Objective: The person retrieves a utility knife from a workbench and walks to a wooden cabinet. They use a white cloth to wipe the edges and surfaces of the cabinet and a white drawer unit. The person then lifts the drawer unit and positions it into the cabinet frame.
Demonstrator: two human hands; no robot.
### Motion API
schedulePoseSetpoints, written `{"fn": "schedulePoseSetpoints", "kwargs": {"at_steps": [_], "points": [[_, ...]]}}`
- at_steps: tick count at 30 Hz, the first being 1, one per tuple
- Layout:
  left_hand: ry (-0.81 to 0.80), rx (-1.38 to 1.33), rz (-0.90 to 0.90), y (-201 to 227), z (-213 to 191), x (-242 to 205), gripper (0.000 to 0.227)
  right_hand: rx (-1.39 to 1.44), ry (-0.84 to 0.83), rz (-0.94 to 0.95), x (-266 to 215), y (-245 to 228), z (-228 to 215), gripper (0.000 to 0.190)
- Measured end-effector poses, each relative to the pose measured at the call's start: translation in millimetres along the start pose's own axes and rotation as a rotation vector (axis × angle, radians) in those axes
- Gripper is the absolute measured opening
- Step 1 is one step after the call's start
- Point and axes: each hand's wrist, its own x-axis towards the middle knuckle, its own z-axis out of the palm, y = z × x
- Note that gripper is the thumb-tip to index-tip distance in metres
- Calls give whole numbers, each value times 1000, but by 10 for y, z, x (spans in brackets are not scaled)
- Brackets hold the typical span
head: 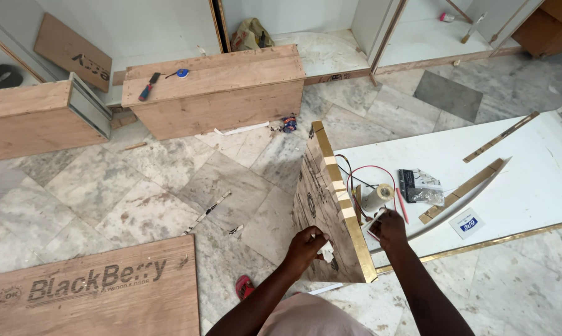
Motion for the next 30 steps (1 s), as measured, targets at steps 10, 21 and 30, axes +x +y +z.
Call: {"fn": "schedulePoseSetpoints", "kwargs": {"at_steps": [10,21,30], "points": [[-86,-175,107,425,103,16,46,-655,-305,-659,-704,-945,769,20],[-118,-435,78,347,-114,148,28,-475,-589,-237,-1194,-1043,1141,27],[-42,-186,-15,-137,-372,398,23,-1657,-445,-1290,-1509,-988,1064,18]]}}
